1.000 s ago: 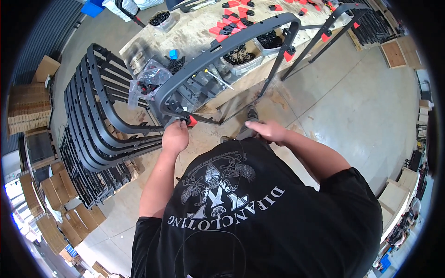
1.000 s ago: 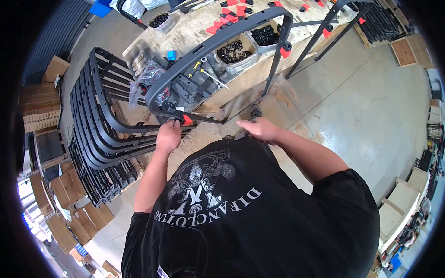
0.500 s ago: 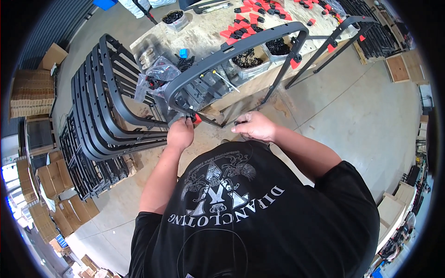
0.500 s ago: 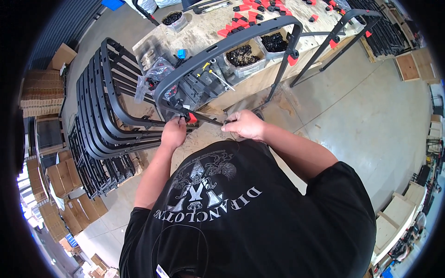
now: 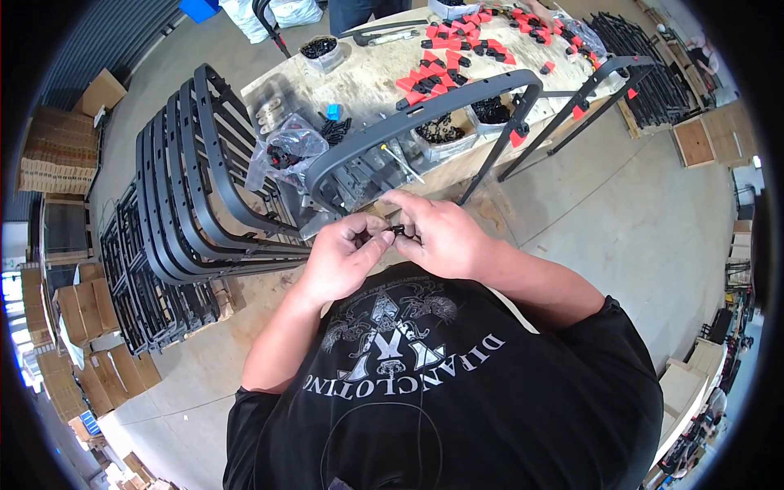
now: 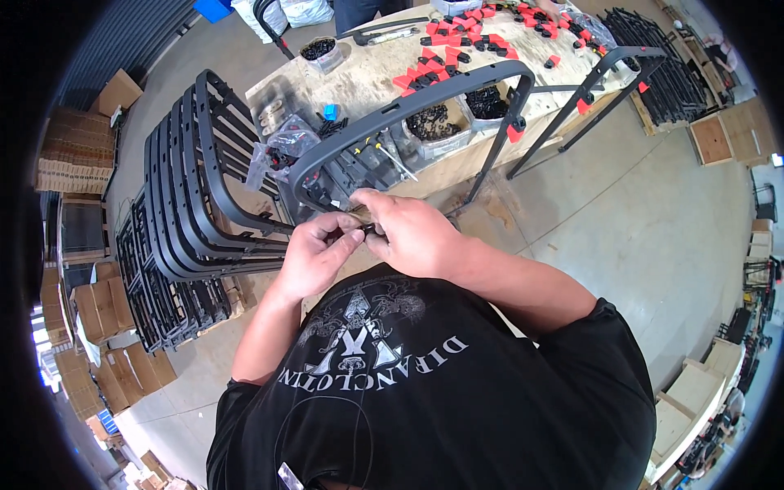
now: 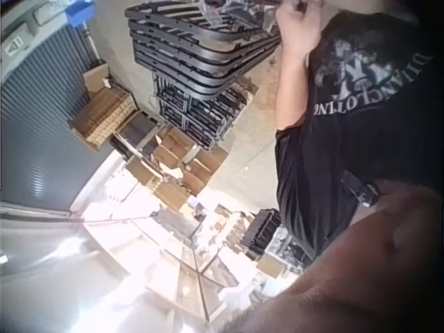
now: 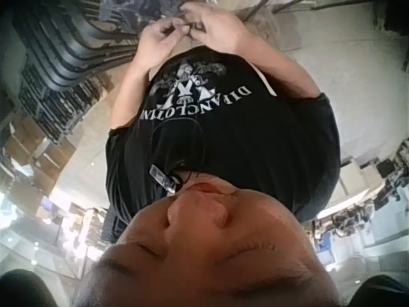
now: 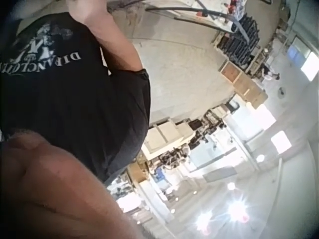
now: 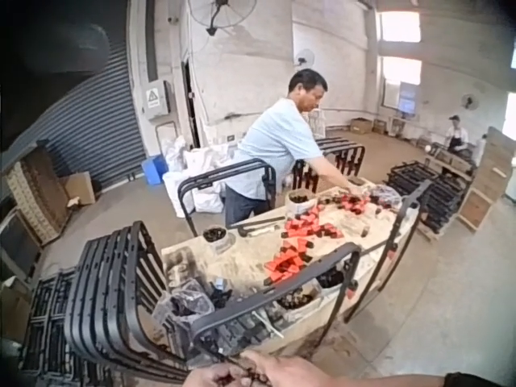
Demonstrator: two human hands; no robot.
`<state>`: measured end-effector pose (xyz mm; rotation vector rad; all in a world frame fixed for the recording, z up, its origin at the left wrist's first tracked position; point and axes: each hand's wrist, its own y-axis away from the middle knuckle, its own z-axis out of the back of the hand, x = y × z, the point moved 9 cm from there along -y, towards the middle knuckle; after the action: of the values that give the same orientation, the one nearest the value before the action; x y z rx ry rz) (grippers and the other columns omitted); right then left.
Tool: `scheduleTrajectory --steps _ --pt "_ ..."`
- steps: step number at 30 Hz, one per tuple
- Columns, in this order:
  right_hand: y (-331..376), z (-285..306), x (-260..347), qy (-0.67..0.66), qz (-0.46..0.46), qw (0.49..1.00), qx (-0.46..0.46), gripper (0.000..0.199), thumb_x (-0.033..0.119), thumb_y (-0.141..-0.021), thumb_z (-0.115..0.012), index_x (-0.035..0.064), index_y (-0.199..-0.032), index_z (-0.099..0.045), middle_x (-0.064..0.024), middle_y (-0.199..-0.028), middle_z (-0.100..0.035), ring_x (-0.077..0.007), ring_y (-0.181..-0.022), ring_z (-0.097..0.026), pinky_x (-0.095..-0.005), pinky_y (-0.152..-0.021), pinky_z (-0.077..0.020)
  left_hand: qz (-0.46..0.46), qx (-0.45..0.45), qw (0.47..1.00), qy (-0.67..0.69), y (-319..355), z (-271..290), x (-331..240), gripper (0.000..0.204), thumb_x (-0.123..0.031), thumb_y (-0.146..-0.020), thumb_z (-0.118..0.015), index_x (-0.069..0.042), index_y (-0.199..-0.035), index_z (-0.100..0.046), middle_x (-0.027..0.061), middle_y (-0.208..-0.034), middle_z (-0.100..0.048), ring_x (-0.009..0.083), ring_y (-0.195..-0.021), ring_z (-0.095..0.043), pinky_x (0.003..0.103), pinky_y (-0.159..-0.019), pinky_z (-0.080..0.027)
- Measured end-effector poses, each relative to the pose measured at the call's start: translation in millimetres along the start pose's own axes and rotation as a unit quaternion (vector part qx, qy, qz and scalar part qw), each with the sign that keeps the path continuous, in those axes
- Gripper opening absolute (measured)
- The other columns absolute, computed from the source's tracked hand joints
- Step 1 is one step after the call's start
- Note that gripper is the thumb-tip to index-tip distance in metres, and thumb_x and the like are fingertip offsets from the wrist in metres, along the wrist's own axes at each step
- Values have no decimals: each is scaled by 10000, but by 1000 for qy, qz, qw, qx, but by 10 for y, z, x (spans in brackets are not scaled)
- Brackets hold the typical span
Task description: The recorder is attaching plastic clips and tightening bolts onto a metal frame using a hex key and a wrench.
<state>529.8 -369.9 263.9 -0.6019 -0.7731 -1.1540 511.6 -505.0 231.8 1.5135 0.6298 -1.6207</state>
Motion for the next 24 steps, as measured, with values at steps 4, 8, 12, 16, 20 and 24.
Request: scheduleTrajectory --steps 4,8,12,16,20,24 --pt "7 47 74 -47 -10 999 18 572 95 -820 -750 53 -1349 -538 -85 -822 -619 -209 -685 -625 -350 -645 -523 -69 -32 997 -19 73 39 -100 120 -71 -924 -711 9 -1013 -705 29 -825 -666 79 -764 -574 263 -691 -477" --pt "51 175 96 -93 50 994 8 368 98 -831 -739 9 -1163 -608 -133 -820 -638 -292 -763 -649 -380 -701 -529 -102 -59 991 -64 135 106 -284 125 -64 -913 -719 11 -1011 -704 51 -822 -667 106 -757 -592 269 -699 -480" --pt "72 237 149 -176 90 980 -8 180 91 -839 -749 3 -981 -682 -122 -844 -659 -264 -784 -641 -364 -690 -515 -130 -61 987 -68 185 119 -377 130 -71 -907 -733 14 -999 -700 62 -840 -668 119 -757 -588 275 -697 -472" --pt "54 247 263 -171 124 977 -13 145 79 -842 -749 -4 -949 -699 -130 -873 -675 -261 -794 -639 -366 -701 -506 -138 -63 987 -57 254 152 -388 159 -79 -899 -741 14 -1021 -698 54 -818 -657 124 -725 -577 271 -670 -458" --pt "78 388 440 -221 163 962 -9 93 28 -828 -745 -3 -895 -688 -99 -851 -656 -223 -749 -604 -348 -679 -478 -137 -71 988 23 315 248 -278 180 -91 -915 -731 16 -1054 -689 30 -834 -645 101 -750 -565 259 -684 -456" --pt "672 1421 1143 26 -18 992 -120 104 116 -773 -701 36 -715 -670 -109 -776 -646 -277 -762 -638 -393 -644 -492 -45 -99 994 31 357 460 76 206 -161 -947 -713 10 -1057 -682 -12 -819 -618 60 -774 -536 245 -697 -462"
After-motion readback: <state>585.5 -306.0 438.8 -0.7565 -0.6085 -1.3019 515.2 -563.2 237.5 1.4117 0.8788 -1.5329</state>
